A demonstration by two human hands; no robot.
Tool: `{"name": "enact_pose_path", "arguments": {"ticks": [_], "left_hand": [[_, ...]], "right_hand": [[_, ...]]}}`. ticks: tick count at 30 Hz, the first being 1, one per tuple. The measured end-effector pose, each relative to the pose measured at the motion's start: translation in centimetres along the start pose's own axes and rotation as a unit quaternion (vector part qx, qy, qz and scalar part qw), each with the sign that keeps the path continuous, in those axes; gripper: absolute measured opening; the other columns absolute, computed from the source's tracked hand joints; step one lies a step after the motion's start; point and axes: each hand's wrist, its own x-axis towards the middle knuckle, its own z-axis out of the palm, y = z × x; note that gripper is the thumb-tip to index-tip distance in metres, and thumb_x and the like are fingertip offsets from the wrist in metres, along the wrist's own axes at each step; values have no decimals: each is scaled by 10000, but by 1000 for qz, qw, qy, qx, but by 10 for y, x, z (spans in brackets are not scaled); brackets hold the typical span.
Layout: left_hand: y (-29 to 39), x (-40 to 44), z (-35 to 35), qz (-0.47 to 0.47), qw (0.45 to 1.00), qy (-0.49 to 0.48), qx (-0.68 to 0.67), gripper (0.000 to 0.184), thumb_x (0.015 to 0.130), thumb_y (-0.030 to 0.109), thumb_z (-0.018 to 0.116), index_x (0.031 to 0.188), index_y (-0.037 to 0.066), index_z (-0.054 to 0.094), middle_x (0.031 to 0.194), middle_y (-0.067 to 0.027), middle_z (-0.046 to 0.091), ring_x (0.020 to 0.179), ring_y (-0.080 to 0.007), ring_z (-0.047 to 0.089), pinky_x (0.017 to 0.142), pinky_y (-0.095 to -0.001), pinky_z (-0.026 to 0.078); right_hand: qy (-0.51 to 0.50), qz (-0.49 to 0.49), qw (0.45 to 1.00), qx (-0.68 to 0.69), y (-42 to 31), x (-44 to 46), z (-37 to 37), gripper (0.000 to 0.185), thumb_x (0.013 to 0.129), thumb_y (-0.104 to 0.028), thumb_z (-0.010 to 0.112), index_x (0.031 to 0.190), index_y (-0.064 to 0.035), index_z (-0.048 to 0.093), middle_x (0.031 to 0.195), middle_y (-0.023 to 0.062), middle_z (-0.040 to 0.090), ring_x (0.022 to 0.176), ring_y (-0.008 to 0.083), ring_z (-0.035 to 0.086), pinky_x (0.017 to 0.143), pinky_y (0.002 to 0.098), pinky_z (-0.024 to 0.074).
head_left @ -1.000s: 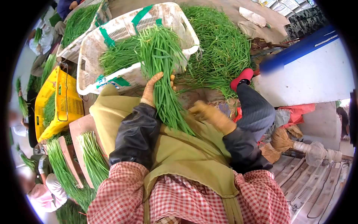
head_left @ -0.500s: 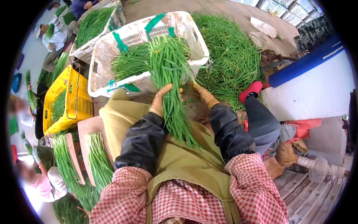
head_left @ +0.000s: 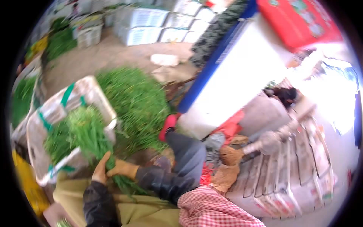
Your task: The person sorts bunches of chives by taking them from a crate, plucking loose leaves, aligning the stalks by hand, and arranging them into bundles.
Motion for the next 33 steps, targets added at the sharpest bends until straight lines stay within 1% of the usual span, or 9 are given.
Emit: {"name": "enact_pose_path", "arguments": {"ticks": [4,7,11,18,21,23,26,28,33], "left_hand": [[6,20,21,-126,984,-2,-129,678,877,482,626,1403,107,420,1371,-115,488,1209,-304,478,1003,-455,373],[23,10,54,-153,982,-50,-94,790,862,617,533,1429,91,370,1448,-134,393,1272,-324,413,1030,-491,322],[46,-20,78,-145,974,-168,-48,795,929,600,429,1450,14,297,1466,-195,357,1315,-338,357,1057,-501,277],[17,-60,13,-207,933,-168,241,731,862,596,570,1283,1,515,1246,-209,566,1148,-332,538,987,-453,407],[8,-55,-5,-176,950,-161,199,686,851,548,619,1264,9,526,1212,-187,592,1104,-317,570,930,-434,454],[15,-65,10,-162,959,-125,196,624,880,512,591,1252,15,536,1196,-176,604,1089,-309,579,920,-432,458],[7,-73,7,-143,985,-16,98,433,913,409,593,1144,43,593,1078,-130,667,963,-233,634,841,-359,491],[25,-88,19,-121,989,-30,80,438,925,401,573,1180,45,579,1160,-146,639,1038,-238,611,880,-368,473],[12,-87,8,-112,988,-107,-11,477,972,376,488,1292,23,517,1229,-182,596,1119,-289,578,967,-421,442]], "right_hand": [[191,86,954,-213,23,24,-6,631,657,-111,710,1245,-7,507,925,179,662,886,270,654,761,368,518],[143,48,965,-212,-29,-10,-35,528,666,-140,690,1165,-13,573,826,185,674,779,328,669,693,390,531],[185,39,781,-595,-126,-60,-83,336,718,-167,606,1039,-72,639,851,191,688,797,340,679,689,422,543],[87,-35,508,-856,-288,-132,-91,185,686,-166,653,855,-102,688,735,97,672,741,297,673,594,426,498],[87,-48,462,-881,-263,-134,-69,61,681,-162,665,698,-108,685,668,77,655,687,275,659,561,399,475],[97,-45,427,-898,-135,-65,-95,69,649,-207,710,694,-161,733,696,24,645,614,262,572,550,425,408],[91,42,432,-896,83,-26,-126,97,707,-169,632,721,-139,723,704,30,651,676,251,612,543,458,425],[30,109,509,-853,120,-44,-161,135,746,-199,618,787,-148,735,740,44,673,708,251,640,542,458,446],[61,214,540,-812,-20,-77,-190,194,774,-244,610,855,-120,735,843,96,710,785,291,685,642,441,523]]}}
